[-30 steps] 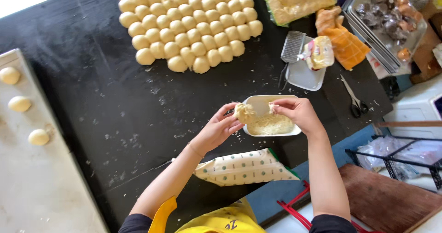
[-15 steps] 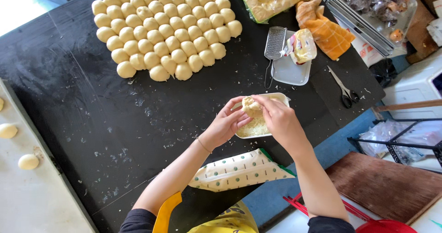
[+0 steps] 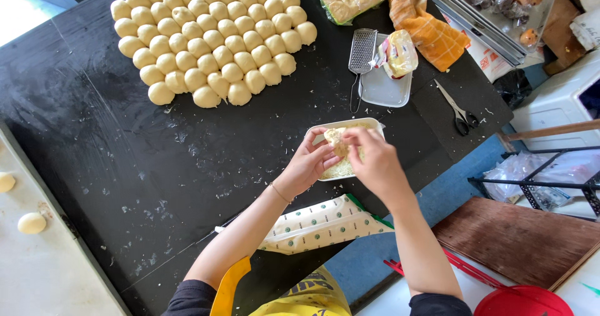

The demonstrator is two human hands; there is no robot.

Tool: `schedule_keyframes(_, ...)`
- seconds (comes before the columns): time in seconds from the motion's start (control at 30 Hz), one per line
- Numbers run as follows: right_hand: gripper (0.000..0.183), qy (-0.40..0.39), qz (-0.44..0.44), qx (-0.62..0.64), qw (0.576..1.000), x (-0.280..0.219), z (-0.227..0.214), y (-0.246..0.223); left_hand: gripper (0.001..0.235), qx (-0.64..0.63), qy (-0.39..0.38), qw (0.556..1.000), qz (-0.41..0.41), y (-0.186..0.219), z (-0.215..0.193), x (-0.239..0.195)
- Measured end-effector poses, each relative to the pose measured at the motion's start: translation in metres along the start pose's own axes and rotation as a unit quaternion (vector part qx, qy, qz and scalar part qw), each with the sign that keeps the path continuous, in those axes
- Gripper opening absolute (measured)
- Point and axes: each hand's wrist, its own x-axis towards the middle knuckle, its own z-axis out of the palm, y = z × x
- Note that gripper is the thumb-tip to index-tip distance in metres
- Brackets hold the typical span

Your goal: The person repeatedly takes small dough balls, flattens them, fills them with grated cheese from a container, and rolls them into balls before placing them on a baking tray. The process is repeated multiple times throughout the clip.

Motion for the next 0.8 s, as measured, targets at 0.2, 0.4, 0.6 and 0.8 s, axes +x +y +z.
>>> schedule_keyframes(0.2, 0.032, 0.058, 0.136, 0.117, 0.982, -0.001, -0.014, 0.009, 0.041, 0.001, 0.011, 1.000, 0.007, 0.000, 0.001, -0.003)
schedule_keyframes(0.4, 0.035, -0.063, 0.278, 0.317, 0.905, -0.006, 0.004, 0.001, 0.039, 0.077, 0.062, 0.995, 0.023, 0.006, 0.017, -0.011)
schedule_keyframes(0.6, 0.046, 0.029, 0.022, 0.086, 0.996, -0.027, 0.053, 0.014, 0.046, 0.105, 0.126, 0.985, 0.051, 0.003, 0.021, -0.007)
schedule_keyframes(0.8, 0.038, 0.102, -0.058, 0.035, 0.992, -0.022, 0.059, 0.025, 0.052, 0.013, 0.070, 0.997, -0.029, 0.009, 0.005, -0.002)
